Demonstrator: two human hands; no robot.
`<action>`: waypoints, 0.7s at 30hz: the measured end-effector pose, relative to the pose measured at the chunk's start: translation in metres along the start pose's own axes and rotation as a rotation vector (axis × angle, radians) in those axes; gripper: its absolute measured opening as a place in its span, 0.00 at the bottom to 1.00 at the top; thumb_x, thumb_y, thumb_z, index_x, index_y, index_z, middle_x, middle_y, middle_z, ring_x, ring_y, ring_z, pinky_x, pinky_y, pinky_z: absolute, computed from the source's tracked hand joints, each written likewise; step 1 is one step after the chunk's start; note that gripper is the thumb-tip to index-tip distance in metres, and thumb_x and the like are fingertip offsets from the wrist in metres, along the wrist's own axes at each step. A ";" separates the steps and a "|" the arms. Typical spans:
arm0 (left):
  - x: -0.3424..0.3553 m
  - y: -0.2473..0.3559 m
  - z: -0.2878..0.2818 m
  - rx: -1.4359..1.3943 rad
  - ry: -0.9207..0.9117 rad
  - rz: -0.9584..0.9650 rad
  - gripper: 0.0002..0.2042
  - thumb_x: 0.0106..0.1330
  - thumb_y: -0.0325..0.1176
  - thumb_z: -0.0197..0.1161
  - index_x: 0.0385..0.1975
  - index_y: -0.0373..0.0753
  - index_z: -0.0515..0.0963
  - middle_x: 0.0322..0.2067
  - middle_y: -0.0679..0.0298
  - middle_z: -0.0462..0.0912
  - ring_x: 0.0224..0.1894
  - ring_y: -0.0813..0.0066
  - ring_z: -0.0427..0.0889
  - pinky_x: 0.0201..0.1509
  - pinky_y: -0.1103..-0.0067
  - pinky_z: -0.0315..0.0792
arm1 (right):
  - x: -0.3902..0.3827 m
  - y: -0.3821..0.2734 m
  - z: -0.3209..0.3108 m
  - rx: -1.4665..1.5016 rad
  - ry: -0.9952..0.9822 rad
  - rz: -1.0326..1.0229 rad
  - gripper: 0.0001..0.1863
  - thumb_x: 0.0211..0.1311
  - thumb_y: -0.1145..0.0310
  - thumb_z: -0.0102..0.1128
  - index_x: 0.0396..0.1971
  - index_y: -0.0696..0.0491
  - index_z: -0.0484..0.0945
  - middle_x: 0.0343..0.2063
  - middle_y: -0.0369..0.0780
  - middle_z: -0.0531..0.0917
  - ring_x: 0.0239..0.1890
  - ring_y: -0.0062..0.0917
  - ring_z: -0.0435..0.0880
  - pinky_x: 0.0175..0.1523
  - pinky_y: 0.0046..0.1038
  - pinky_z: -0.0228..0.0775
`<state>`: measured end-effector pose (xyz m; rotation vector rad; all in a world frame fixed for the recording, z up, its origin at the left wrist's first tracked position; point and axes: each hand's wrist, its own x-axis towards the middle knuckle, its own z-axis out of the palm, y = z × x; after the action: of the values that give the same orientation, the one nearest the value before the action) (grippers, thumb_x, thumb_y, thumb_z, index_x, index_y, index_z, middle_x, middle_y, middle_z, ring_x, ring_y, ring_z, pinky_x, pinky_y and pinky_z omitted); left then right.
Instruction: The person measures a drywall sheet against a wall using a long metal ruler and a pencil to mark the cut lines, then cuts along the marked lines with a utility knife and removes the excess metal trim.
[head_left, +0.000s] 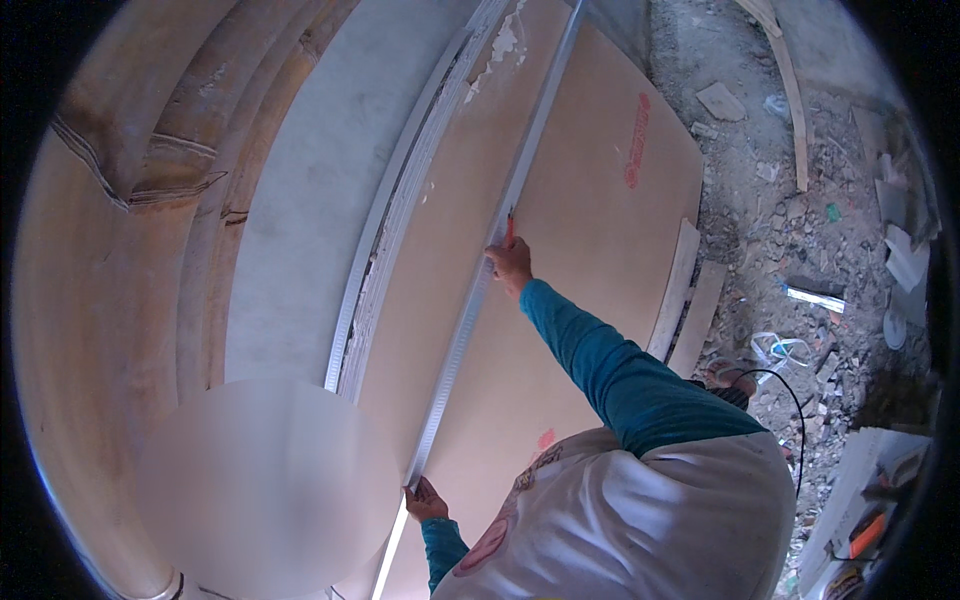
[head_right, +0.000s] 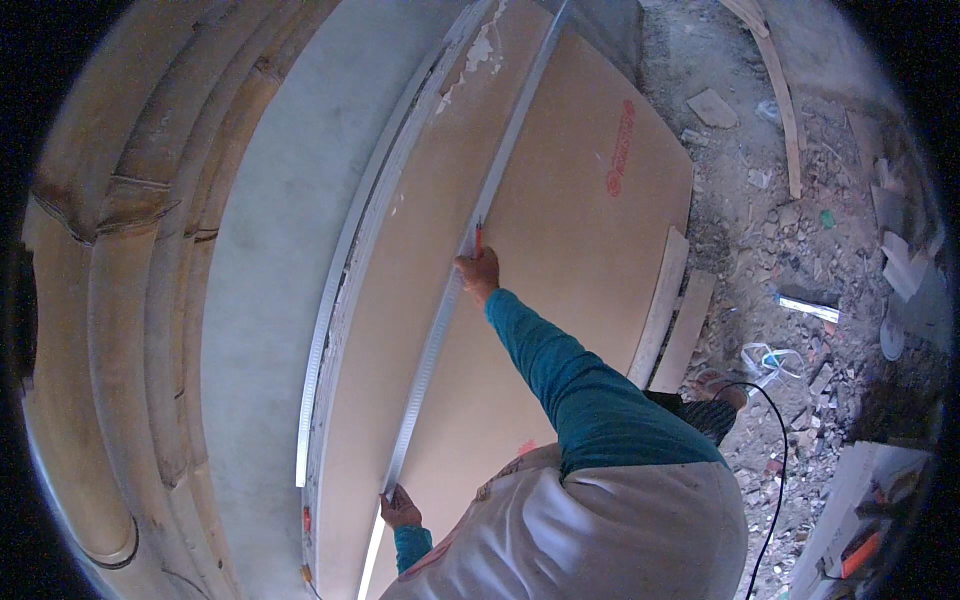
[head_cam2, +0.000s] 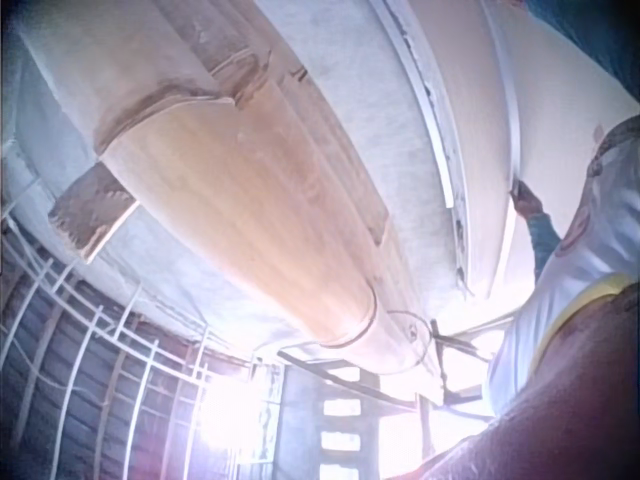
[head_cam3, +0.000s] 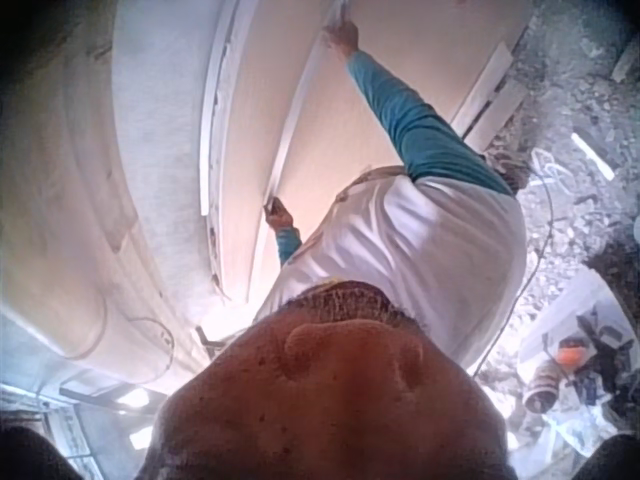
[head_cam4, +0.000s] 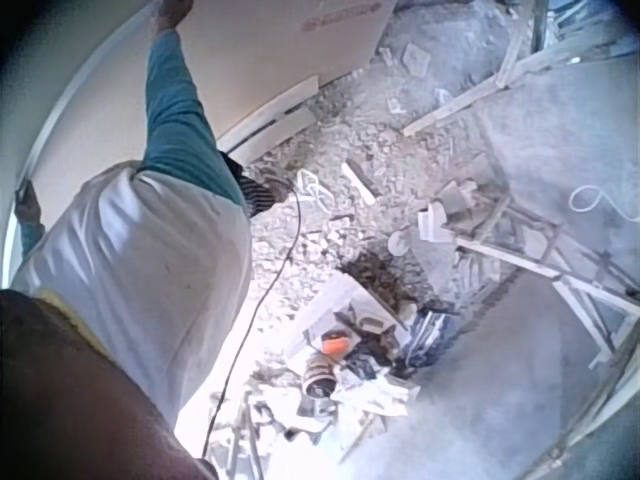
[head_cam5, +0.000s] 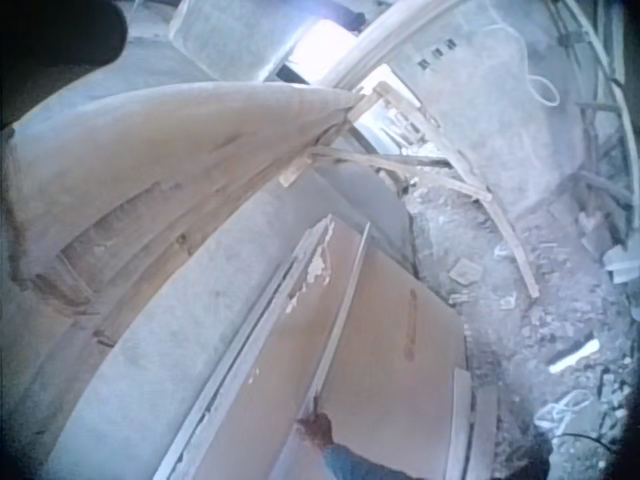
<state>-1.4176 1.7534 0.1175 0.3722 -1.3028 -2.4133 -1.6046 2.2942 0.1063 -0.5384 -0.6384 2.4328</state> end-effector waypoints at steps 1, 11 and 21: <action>-0.001 0.000 0.001 0.017 -0.030 0.018 0.18 0.74 0.40 0.54 0.46 0.27 0.75 0.47 0.48 0.81 0.50 0.59 0.82 0.57 0.69 0.80 | 0.002 0.001 0.002 -0.019 0.019 -0.027 0.15 0.49 0.72 0.66 0.29 0.50 0.65 0.21 0.34 0.70 0.18 0.21 0.70 0.17 0.26 0.63; -0.007 0.000 0.017 0.046 0.033 0.093 0.20 0.73 0.42 0.55 0.47 0.26 0.74 0.44 0.52 0.80 0.50 0.60 0.80 0.61 0.70 0.77 | 0.001 -0.009 0.018 -0.043 -0.035 0.007 0.17 0.51 0.72 0.65 0.34 0.50 0.64 0.26 0.36 0.70 0.22 0.21 0.71 0.19 0.26 0.65; 0.001 0.000 0.015 0.044 0.020 0.091 0.21 0.73 0.43 0.55 0.50 0.27 0.73 0.50 0.49 0.78 0.55 0.59 0.78 0.64 0.69 0.75 | 0.005 -0.014 0.025 -0.057 -0.047 -0.003 0.16 0.53 0.70 0.65 0.34 0.52 0.65 0.25 0.36 0.71 0.19 0.21 0.72 0.18 0.26 0.65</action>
<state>-1.4242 1.7637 0.1257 0.3411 -1.3363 -2.3039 -1.6154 2.2990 0.1331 -0.5041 -0.7291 2.4374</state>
